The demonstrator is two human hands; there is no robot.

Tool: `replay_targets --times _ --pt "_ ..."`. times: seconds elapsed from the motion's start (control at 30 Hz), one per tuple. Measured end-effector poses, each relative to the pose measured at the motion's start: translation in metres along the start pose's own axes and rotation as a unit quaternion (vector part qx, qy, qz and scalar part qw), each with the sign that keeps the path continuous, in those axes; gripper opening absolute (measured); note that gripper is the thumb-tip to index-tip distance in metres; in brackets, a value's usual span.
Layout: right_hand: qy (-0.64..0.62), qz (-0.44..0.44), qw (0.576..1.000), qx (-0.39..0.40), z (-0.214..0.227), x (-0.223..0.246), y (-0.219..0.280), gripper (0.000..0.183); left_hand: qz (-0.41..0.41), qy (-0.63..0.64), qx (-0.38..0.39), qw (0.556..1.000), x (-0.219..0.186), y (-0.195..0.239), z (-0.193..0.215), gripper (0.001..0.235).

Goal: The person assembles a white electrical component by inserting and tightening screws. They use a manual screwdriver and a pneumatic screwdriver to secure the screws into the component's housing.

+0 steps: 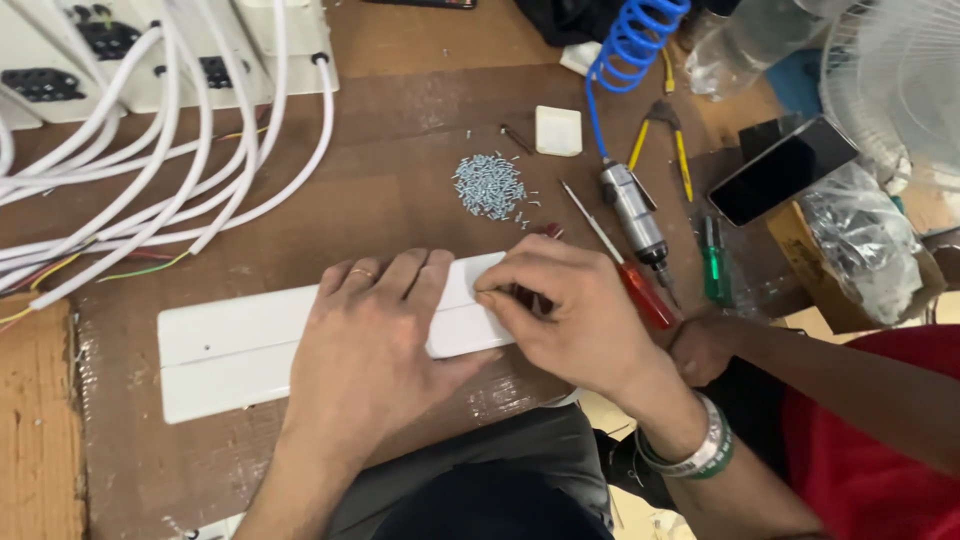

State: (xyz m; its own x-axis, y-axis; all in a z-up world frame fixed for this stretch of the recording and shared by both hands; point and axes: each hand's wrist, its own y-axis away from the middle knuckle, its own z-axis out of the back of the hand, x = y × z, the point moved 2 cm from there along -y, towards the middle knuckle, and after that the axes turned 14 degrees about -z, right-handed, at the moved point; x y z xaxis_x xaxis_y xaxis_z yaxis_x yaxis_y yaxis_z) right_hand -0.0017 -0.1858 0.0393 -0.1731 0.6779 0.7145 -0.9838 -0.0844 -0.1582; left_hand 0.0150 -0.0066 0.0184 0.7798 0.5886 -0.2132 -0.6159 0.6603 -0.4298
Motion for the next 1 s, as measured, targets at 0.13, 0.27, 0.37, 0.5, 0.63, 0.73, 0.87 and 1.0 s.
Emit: replay_targets --times 0.13,0.27,0.37,0.5,0.63,0.73,0.87,1.0 --pt "-0.029 -0.017 0.999 -0.016 -0.004 -0.002 0.001 0.019 -0.005 -0.002 -0.006 1.000 -0.001 -0.003 0.004 0.071" --pt "-0.059 -0.038 0.997 -0.032 -0.006 -0.001 0.003 0.018 -0.012 -0.010 -0.006 1.000 -0.001 0.001 0.001 0.079" --pt "-0.070 -0.045 0.996 -0.041 -0.007 -0.002 0.004 0.017 -0.011 -0.020 -0.001 1.000 0.000 0.001 -0.002 0.080" --pt "-0.081 -0.057 0.994 -0.051 -0.009 -0.001 0.005 0.014 -0.002 -0.031 -0.007 0.999 0.001 0.001 -0.002 0.077" --pt "-0.106 -0.067 0.991 -0.044 -0.004 -0.014 0.010 0.013 -0.015 -0.039 -0.010 0.999 0.002 0.003 -0.005 0.080" --pt "-0.196 -0.138 0.971 0.020 0.015 -0.062 0.002 0.037 -0.013 -0.046 -0.009 0.999 0.002 0.002 -0.006 0.082" --pt "0.205 -0.224 0.931 -0.204 0.030 -0.220 -0.011 0.056 -0.007 -0.045 -0.005 0.999 -0.001 0.002 -0.003 0.083" --pt "0.307 -0.319 0.874 -0.199 0.008 -0.319 -0.005 0.066 -0.004 -0.042 0.001 0.999 0.003 0.002 -0.007 0.085"
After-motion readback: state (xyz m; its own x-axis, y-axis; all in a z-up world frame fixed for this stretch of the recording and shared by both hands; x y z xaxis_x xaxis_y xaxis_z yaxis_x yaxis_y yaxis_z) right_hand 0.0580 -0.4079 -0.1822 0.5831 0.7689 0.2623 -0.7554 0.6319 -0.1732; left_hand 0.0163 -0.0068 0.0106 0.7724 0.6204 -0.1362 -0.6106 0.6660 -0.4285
